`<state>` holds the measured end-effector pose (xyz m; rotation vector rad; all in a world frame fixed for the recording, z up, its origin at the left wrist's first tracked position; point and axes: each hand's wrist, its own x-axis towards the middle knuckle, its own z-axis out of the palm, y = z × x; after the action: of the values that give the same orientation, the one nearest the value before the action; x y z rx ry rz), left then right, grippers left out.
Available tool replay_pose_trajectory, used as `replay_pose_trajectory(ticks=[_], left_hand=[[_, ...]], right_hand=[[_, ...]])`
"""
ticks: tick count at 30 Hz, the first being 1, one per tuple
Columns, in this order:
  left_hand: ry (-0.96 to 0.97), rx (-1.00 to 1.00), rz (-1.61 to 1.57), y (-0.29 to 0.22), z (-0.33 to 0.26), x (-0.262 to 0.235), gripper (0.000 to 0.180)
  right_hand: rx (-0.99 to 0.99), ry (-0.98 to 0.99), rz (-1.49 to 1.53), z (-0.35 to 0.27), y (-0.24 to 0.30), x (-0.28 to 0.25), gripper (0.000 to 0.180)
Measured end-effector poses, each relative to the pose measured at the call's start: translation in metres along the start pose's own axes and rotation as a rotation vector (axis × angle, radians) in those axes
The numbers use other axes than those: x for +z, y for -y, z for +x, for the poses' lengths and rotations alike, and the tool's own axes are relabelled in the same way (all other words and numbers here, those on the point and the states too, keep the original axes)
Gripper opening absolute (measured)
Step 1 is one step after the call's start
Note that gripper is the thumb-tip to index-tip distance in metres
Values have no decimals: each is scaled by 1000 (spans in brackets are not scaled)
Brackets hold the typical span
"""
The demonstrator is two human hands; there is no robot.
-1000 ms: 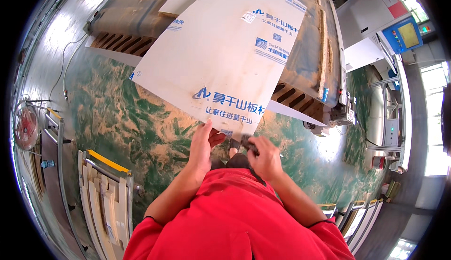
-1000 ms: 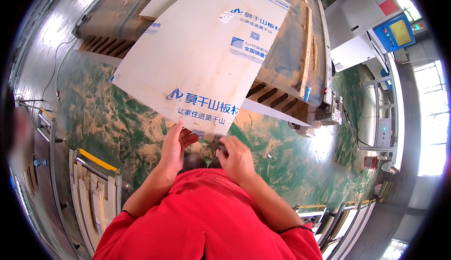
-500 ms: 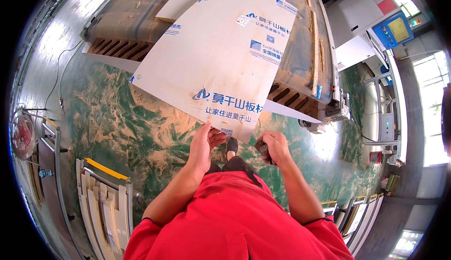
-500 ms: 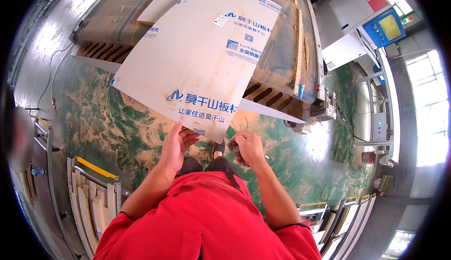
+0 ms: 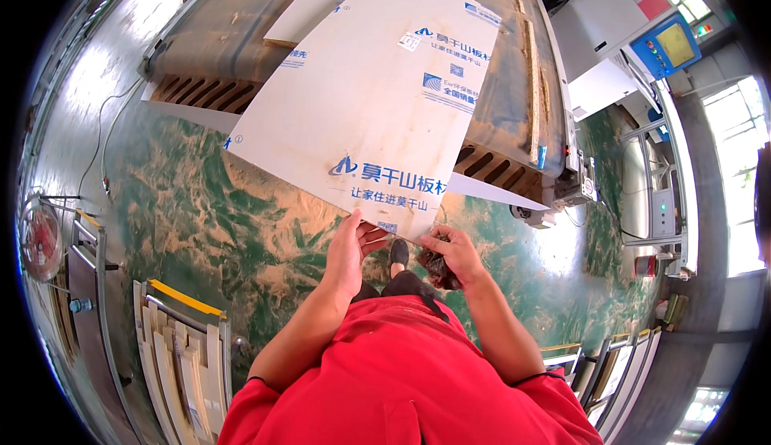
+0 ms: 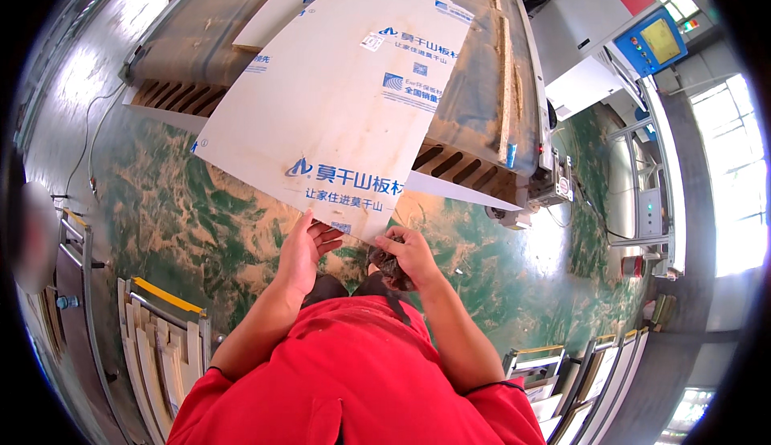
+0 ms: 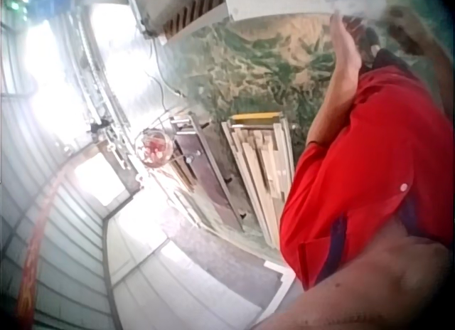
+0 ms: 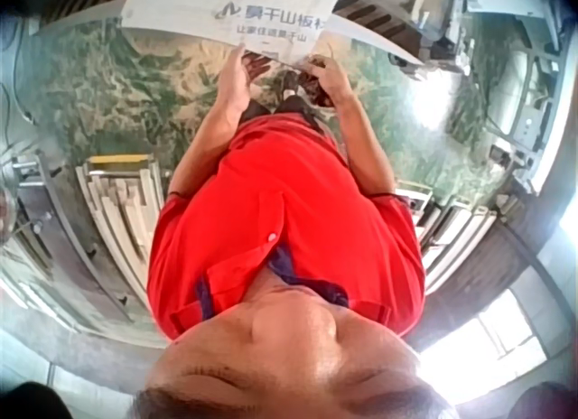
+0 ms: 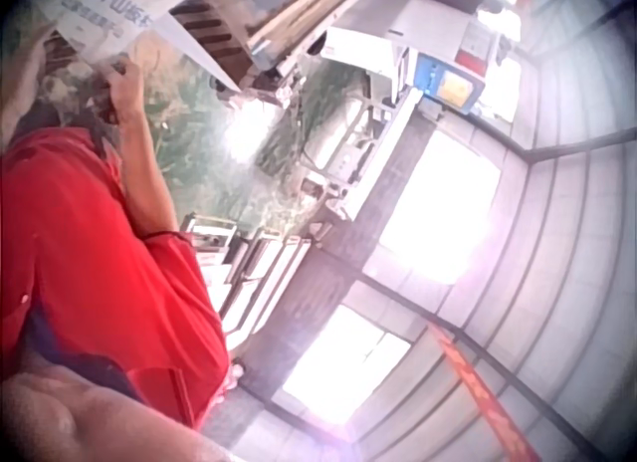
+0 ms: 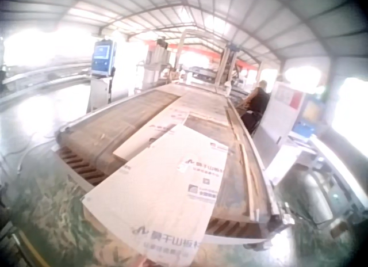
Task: The person removes long scrap strips from a panel machine, carries the strips to a designated pile, and wipes down white furniture panels with a cloth before moving them between stations.
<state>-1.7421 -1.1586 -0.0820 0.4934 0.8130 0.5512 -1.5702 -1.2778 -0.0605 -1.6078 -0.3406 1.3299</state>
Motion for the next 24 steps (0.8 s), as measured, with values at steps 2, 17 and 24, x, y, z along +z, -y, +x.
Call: replay_pose_trajectory(ticks=[2, 17, 24], left_hand=[[11, -1, -13, -1, 0, -1, 45], [37, -10, 12, -2, 1, -3, 44], [74, -44, -12, -5, 0, -3, 42]], right_hand=[[-51, -12, 44, 0, -4, -3, 17], [-90, -52, -180, 19, -3, -9, 19], [-9, -262, -11, -1, -15, -37, 18]])
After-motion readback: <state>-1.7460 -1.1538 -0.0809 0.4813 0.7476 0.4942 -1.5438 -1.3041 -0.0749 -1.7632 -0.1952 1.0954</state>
